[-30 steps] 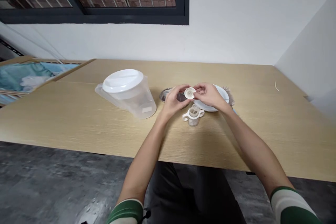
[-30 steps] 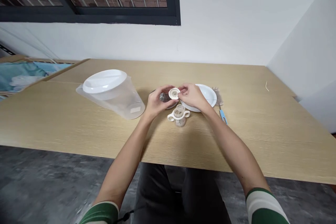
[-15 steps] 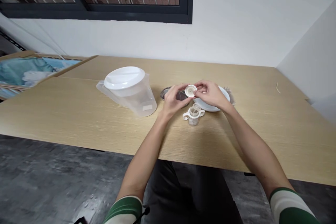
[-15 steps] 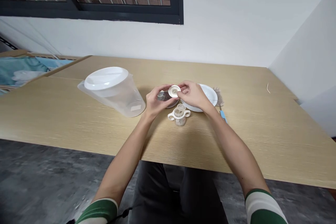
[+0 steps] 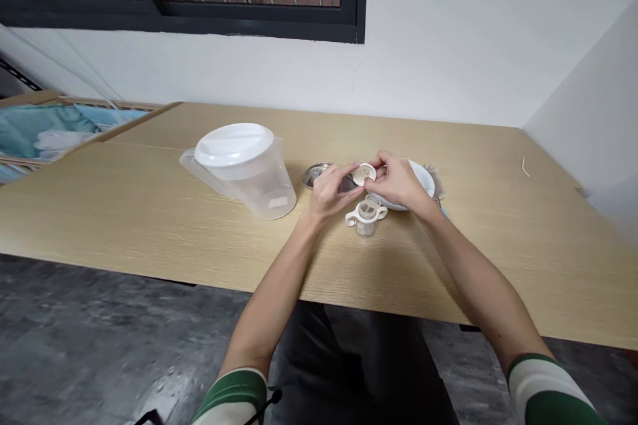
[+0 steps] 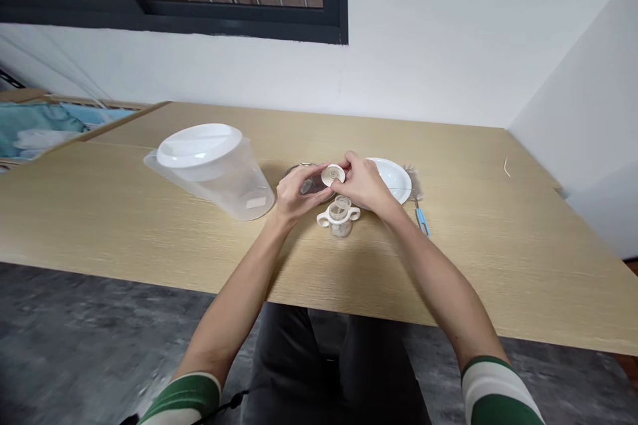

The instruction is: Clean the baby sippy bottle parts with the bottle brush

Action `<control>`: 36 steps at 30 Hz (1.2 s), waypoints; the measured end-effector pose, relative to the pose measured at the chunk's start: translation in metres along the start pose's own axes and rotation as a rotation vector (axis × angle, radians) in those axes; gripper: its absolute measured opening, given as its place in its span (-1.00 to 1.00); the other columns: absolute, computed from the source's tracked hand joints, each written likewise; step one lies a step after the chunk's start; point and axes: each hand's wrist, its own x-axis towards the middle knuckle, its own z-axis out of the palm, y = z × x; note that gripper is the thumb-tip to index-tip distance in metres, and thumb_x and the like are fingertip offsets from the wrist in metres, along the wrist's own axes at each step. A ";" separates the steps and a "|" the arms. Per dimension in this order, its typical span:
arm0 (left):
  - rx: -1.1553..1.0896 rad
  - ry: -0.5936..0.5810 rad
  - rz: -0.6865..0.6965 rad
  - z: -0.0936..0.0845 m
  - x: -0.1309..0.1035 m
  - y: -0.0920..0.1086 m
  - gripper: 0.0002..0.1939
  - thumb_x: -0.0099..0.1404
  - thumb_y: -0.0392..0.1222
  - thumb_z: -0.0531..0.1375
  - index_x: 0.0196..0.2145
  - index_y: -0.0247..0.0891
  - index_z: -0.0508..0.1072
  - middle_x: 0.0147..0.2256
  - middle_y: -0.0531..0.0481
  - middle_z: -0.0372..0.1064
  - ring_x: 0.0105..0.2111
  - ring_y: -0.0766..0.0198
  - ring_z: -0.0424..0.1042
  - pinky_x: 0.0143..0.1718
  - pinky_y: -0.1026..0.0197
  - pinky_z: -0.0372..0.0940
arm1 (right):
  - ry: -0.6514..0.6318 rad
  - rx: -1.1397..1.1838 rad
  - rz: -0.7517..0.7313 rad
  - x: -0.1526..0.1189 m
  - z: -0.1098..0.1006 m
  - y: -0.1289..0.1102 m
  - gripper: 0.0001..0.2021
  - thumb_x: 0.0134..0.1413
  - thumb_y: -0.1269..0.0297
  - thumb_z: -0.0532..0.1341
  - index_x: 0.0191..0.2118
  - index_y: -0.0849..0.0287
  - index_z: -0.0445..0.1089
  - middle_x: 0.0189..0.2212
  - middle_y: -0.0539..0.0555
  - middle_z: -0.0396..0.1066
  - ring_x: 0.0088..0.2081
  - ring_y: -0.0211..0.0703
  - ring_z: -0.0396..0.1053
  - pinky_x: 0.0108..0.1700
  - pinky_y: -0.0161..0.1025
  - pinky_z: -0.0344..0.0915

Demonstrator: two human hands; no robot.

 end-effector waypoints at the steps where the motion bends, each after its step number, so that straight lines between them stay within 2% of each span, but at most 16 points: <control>1: -0.008 0.004 -0.005 0.000 0.000 0.000 -0.61 0.33 -0.01 0.30 0.03 -0.24 0.43 -0.09 -0.16 0.57 -0.14 0.14 0.57 -0.07 0.07 0.45 | -0.004 -0.012 -0.007 0.000 0.000 0.000 -0.80 -0.14 0.32 0.27 -0.30 0.10 0.32 -0.36 0.00 0.55 -0.38 -0.13 0.48 -0.33 -0.25 0.33; 6: -0.045 0.011 -0.075 0.001 0.001 -0.001 -0.50 0.29 0.04 0.34 0.07 -0.24 0.37 -0.06 -0.16 0.55 -0.12 0.15 0.57 -0.07 0.10 0.47 | -0.053 -0.007 -0.014 0.001 -0.005 -0.001 -0.83 -0.04 0.29 0.25 -0.25 0.11 0.39 -0.34 0.01 0.56 -0.36 -0.16 0.48 -0.30 -0.25 0.31; 11: -0.047 -0.036 -0.097 0.001 0.001 0.002 -0.51 0.30 0.05 0.32 0.07 -0.23 0.37 -0.05 -0.17 0.54 -0.10 0.13 0.57 -0.04 0.08 0.46 | 0.024 -0.076 0.037 -0.001 -0.001 -0.007 -0.83 0.02 0.16 0.27 -0.31 0.12 0.37 -0.44 0.00 0.50 -0.39 -0.17 0.41 -0.34 -0.25 0.23; 20: 0.029 -0.066 0.024 0.005 -0.001 0.003 -0.60 0.37 -0.01 0.26 0.08 -0.20 0.38 -0.05 -0.15 0.55 -0.13 0.13 0.55 -0.06 0.08 0.41 | 0.093 -0.115 0.075 -0.001 0.006 -0.008 -0.83 -0.04 0.17 0.26 -0.41 0.08 0.25 -0.50 -0.06 0.40 -0.43 -0.20 0.31 -0.38 -0.26 0.13; 26: -0.005 -0.115 0.028 0.007 -0.003 -0.002 -0.62 0.39 -0.05 0.23 0.10 -0.17 0.34 0.02 -0.17 0.51 -0.10 0.12 0.54 0.02 0.04 0.39 | 0.160 -0.149 0.064 -0.003 0.011 -0.010 -0.78 -0.05 0.15 0.26 -0.46 0.08 0.19 -0.52 -0.06 0.36 -0.45 -0.22 0.26 -0.40 -0.27 0.09; 29: -0.028 -0.083 0.002 0.007 -0.003 0.000 -0.61 0.37 -0.03 0.25 0.08 -0.18 0.34 -0.01 -0.18 0.53 -0.10 0.12 0.56 -0.01 0.04 0.43 | 0.164 -0.142 0.065 -0.003 0.009 -0.010 -0.79 -0.04 0.15 0.26 -0.44 0.09 0.22 -0.50 -0.04 0.37 -0.43 -0.21 0.28 -0.38 -0.27 0.13; 31: -0.057 -0.025 -0.061 0.007 -0.002 0.004 -0.54 0.34 0.01 0.29 0.09 -0.19 0.31 -0.02 -0.18 0.53 -0.06 0.12 0.56 -0.01 0.05 0.46 | 0.125 -0.059 0.071 -0.001 0.004 -0.009 -0.80 -0.02 0.12 0.27 -0.40 0.10 0.28 -0.48 -0.02 0.39 -0.41 -0.19 0.32 -0.35 -0.26 0.20; 33: -0.100 0.038 -0.125 0.006 -0.001 0.010 -0.45 0.29 0.04 0.34 0.11 -0.20 0.26 -0.02 -0.18 0.53 -0.03 0.10 0.56 -0.01 0.05 0.47 | 0.083 0.126 0.091 0.003 -0.004 -0.007 -0.78 0.04 0.07 0.24 -0.37 0.12 0.33 -0.44 0.01 0.41 -0.40 -0.18 0.37 -0.33 -0.25 0.29; 36: -0.178 0.097 -0.159 0.006 0.001 0.016 -0.38 0.23 0.05 0.39 0.10 -0.19 0.22 -0.02 -0.18 0.53 -0.04 0.09 0.58 -0.01 0.05 0.49 | 0.111 0.388 0.139 0.009 -0.014 -0.001 -0.70 0.15 0.00 0.14 -0.38 0.15 0.36 -0.43 0.07 0.42 -0.43 -0.20 0.38 -0.36 -0.26 0.35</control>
